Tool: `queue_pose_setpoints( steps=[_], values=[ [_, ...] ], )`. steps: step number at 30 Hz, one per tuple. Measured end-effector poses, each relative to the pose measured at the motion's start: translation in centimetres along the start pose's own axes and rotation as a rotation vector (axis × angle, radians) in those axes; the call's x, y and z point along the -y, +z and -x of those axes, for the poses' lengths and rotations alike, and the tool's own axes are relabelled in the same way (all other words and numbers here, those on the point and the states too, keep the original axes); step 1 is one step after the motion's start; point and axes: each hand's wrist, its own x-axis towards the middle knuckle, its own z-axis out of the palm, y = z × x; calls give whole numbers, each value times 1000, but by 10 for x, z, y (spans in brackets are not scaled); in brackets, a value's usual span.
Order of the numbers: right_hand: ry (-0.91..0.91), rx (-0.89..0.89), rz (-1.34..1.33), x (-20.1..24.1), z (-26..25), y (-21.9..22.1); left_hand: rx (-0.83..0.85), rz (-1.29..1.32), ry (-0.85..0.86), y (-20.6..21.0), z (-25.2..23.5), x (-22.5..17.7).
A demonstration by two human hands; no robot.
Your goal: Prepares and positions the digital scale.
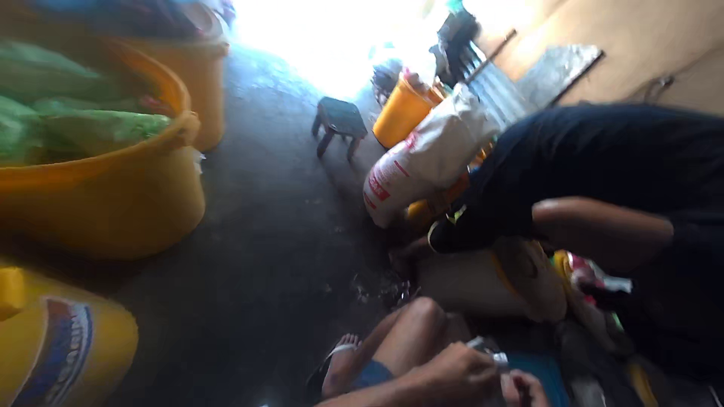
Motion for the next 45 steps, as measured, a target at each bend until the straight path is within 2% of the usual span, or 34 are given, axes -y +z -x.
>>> queue_pose_setpoints(
  steps=[3,5,7,10,13,15,18,21,25,28,30,32,34,40,42,45],
  values=[
    [47,-35,-126,-36,25,-10,28,228,-164,15,18,-21],
    [140,76,-297,-62,61,-11,-16,364,-272,34,34,-30],
    [307,168,-473,-68,111,-10,-30,421,-335,58,46,-31],
    [567,6,-667,-63,176,9,52,403,-404,87,61,-23],
    [720,-118,-641,-67,206,13,174,300,-416,105,74,-19],
    [793,-134,-564,-69,210,11,248,265,-422,108,81,-16],
    [752,-76,-343,-78,201,14,299,287,-565,106,84,-11],
    [745,-54,-209,-75,174,32,228,244,-663,94,73,4],
    [602,-35,-331,-83,144,47,37,149,-574,61,31,26],
    [553,92,-519,-100,126,45,-67,-94,-555,15,-25,63],
    [591,195,-479,-114,127,41,-128,-349,-606,-19,-59,111],
    [639,257,-382,-128,132,39,-188,-543,-781,-47,-85,157],
    [702,294,-277,-137,134,37,-215,-626,-924,-60,-104,194],
    [894,441,-153,-138,127,33,-199,-601,-1010,-29,-121,270],
    [892,412,-161,-137,133,34,-214,-581,-1037,-13,-115,282],
    [876,317,-233,-133,146,37,-266,-564,-942,0,-109,282]
  ],
)
